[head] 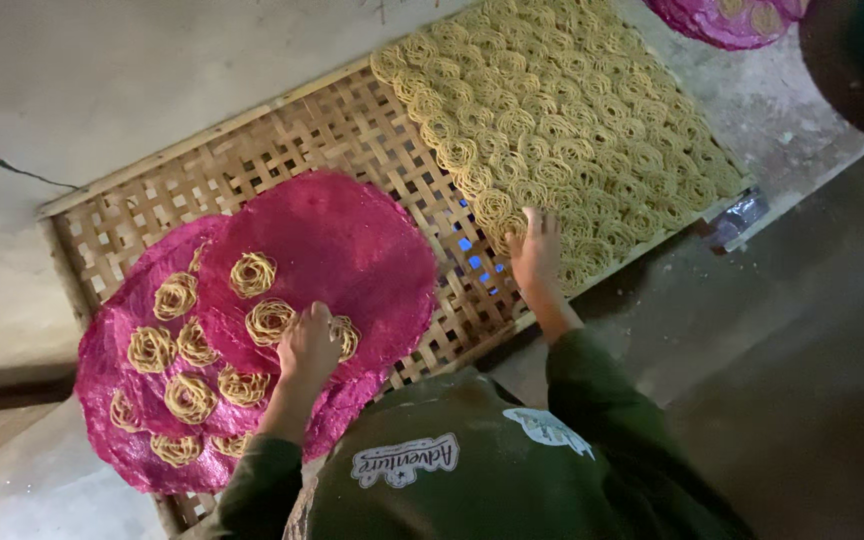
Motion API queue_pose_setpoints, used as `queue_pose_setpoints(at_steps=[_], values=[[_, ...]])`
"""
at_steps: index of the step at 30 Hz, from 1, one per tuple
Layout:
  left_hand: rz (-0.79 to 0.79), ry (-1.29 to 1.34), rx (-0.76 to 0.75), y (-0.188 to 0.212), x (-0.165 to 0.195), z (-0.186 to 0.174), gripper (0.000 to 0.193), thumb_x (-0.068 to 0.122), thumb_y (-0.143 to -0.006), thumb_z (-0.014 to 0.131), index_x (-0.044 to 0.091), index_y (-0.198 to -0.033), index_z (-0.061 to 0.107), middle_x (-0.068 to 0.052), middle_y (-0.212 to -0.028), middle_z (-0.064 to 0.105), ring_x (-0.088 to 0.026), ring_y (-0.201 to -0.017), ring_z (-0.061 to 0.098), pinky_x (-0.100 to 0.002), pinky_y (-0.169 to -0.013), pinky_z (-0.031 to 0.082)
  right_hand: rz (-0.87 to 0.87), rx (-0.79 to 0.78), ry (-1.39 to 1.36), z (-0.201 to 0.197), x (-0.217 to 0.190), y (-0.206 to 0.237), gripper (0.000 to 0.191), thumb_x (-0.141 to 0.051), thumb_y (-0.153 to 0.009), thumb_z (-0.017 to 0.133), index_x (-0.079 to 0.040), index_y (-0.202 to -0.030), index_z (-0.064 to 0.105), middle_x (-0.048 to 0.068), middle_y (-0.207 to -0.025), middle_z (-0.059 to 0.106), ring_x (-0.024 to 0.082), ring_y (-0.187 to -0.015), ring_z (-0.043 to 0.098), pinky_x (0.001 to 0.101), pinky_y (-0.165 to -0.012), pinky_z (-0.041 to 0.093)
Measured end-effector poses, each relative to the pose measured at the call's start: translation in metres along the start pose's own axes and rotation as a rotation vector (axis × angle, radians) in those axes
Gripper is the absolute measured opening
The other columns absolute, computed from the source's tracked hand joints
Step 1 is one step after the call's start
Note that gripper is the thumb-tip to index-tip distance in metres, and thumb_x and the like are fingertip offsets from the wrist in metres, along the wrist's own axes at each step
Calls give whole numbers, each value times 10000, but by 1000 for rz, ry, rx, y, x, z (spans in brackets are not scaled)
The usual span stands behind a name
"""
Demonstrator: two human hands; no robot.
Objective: The person loads dough from a green basin into a hand-held noodle press and squeezes the press to extrude noodle nests onto round pink mats, repeating across several mats. The person then peels the formed noodle nests off the mats and arranges them in rows on a bamboo drying rack.
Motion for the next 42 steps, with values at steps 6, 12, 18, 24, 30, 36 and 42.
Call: queue_pose_setpoints(at_steps=[6,12,18,24,30,36,42], values=[[-18,967,-478,9,52,6,286,184,-940,681,40,-1153,557,-129,-935,718,-194,-788,722,-330,-687,655,570,-1015,-1173,33,-70,86,243,-251,-1074,524,-68,-1207,613,120,-1033,642,243,-867,632,385,-773,562],[65,1004,-283,2,72,-19,295,267,-984,614,93,-1222,628,-33,-989,721,-141,-774,716,-286,-567,623,652,-1109,-734,33,-47,101,220,-126,-914,603,-30,-1101,668,144,-1170,693,182,-1008,679,333,-876,650],[-143,-311,405,-35,-51,-61,695,473,-824,674,31,-1336,515,-197,-1294,596,-346,-1097,638,-492,-887,579,355,-367,-497,3,27,50,273,22,-890,593,2,-1158,645,209,-1020,714,357,-937,701,476,-774,548],[-424,189,74,-37,-83,-53,562,303,-945,617,71,-1443,499,-269,-1366,534,-432,-1143,625,-577,-911,539,273,-180,-105,-14,27,38,310,-2,-917,650,-7,-1224,612,227,-1081,582,436,-940,594,493,-789,496],[-588,60,-134,-60,-91,-54,537,503,-1101,475,21,-1267,644,-234,-1233,623,-374,-1057,644,-570,-872,564,29,44,46,-13,-8,37,446,-166,-933,742,-8,-1307,558,169,-1188,536,391,-1024,564,508,-826,492],[-187,122,225,-62,-30,-41,429,480,-1095,482,100,-1107,682,-106,-1068,701,-249,-880,696,-415,-765,581,688,-714,-1449,64,-87,65,467,-393,-972,669,-66,-1295,586,50,-1137,644,186,-983,652,362,-829,553],[269,529,84,-19,78,-18,376,378,-851,771,130,-1130,727,-84,-1123,739,-252,-915,715,-397,-762,584,834,-718,-1873,66,-88,77,322,-256,-1143,650,65,-1161,648,119,-953,637,214,-856,592,363,-831,512]])
Point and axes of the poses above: each hand's wrist, its own y-axis away from the middle knuckle, its own z-axis out of the palm, x = y × z, the point moved 3 cm from there along -y, towards the middle knuckle
